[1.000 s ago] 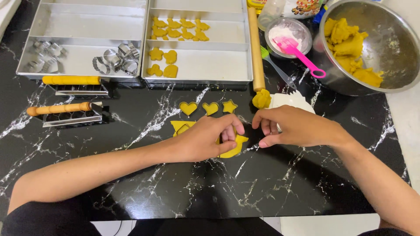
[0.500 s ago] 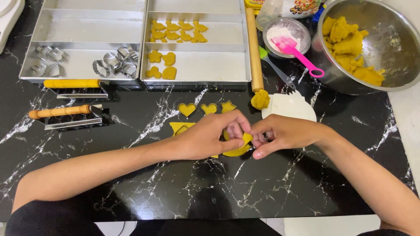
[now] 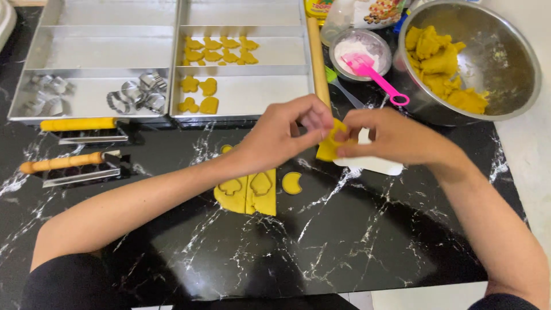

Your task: Cutting cookie shapes from dough using cutters and a spatula.

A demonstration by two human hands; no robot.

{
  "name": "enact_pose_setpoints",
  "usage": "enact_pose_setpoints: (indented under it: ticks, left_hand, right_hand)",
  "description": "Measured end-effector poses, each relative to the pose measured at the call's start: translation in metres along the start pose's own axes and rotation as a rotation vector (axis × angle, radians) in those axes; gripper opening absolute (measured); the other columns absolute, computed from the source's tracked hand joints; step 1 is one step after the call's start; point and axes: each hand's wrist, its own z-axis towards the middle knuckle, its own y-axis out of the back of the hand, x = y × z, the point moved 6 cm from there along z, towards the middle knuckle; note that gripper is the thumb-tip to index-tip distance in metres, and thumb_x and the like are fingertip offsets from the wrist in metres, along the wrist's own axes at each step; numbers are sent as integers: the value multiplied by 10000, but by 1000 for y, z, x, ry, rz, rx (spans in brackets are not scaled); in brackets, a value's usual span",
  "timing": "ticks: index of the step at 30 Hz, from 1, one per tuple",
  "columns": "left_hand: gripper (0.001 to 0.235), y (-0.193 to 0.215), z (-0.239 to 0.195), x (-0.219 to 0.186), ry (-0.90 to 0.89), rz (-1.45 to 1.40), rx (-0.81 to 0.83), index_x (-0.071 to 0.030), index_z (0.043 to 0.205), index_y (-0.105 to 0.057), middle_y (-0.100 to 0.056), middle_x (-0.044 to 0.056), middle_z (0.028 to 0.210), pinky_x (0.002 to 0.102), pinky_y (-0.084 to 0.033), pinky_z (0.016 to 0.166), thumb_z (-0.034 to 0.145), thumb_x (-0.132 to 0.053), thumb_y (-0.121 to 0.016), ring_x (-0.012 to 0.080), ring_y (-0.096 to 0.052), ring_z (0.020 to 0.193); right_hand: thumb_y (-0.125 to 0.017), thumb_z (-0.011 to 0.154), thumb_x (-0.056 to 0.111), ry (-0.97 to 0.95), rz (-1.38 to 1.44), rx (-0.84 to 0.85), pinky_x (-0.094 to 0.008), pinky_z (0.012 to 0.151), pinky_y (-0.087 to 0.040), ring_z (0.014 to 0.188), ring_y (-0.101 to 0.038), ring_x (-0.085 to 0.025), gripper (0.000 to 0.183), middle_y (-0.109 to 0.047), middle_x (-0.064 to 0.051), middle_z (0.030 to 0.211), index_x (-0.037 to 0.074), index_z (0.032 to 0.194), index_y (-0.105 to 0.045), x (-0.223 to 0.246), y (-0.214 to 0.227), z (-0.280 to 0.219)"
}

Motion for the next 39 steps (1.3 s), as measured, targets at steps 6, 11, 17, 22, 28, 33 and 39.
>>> enact_pose_setpoints:
  ticks: [6,11,17,22,28,33,39]
  left_hand:
    - [161,-6,16,44,45,-66,-14,-43,1084,-652,-675,-16,873,224,-529,702,957,-96,-734,39,-631,800]
    - [181,-8,12,63,76,8,22,-33,1091,-655,-694,6,817,248,-549,712,927,-72,-720,70,-652,747]
    - [221,-6,8,44,140,288,83,-29,1081,-671,-721,69,807,331,-558,681,892,-132,-717,201,-709,716]
    - [204,-10,3,44,-4,474,71,-39,998,-732,-727,104,869,406,-555,707,875,-202,-740,297,-715,780]
    - [240,-16,2,47,-36,481,83,-38,1020,-751,-734,144,924,445,-552,748,889,-238,-758,366,-705,842]
    - [353,-21,1,58,91,288,121,9,1164,-667,-750,182,994,377,-595,822,900,-208,-755,319,-758,940]
    - [494,-22,-1,59,86,198,120,7,1141,-518,-755,174,966,376,-600,814,848,-252,-821,301,-771,937]
  right_hand:
    - [-786,820,330,-65,-137,76,-302,713,-521,787,-648,-134,305,-756,-33,824,65,970,-786,-28,16,20]
    - [-781,815,325,-174,-196,88,-317,647,-528,692,-682,-151,298,-742,-69,734,66,963,-776,-41,6,29]
    - [-808,802,229,-132,-213,-61,-332,650,-550,702,-719,-183,302,-758,-80,777,30,994,-687,-36,4,31]
    - [-796,814,236,-134,-236,-127,-348,658,-559,730,-736,-218,364,-757,-94,809,10,1055,-643,-27,3,26]
    - [-752,836,362,-203,-339,-39,-375,678,-553,739,-733,-252,427,-762,-117,835,43,1117,-708,-30,-7,28]
    - [-760,818,452,-90,-333,-16,-389,619,-534,681,-705,-277,523,-725,-143,820,7,1089,-724,-30,-16,32]
    - [-817,741,443,-241,-171,-2,-340,652,-559,678,-720,-192,460,-763,-99,743,32,943,-773,-30,-19,33]
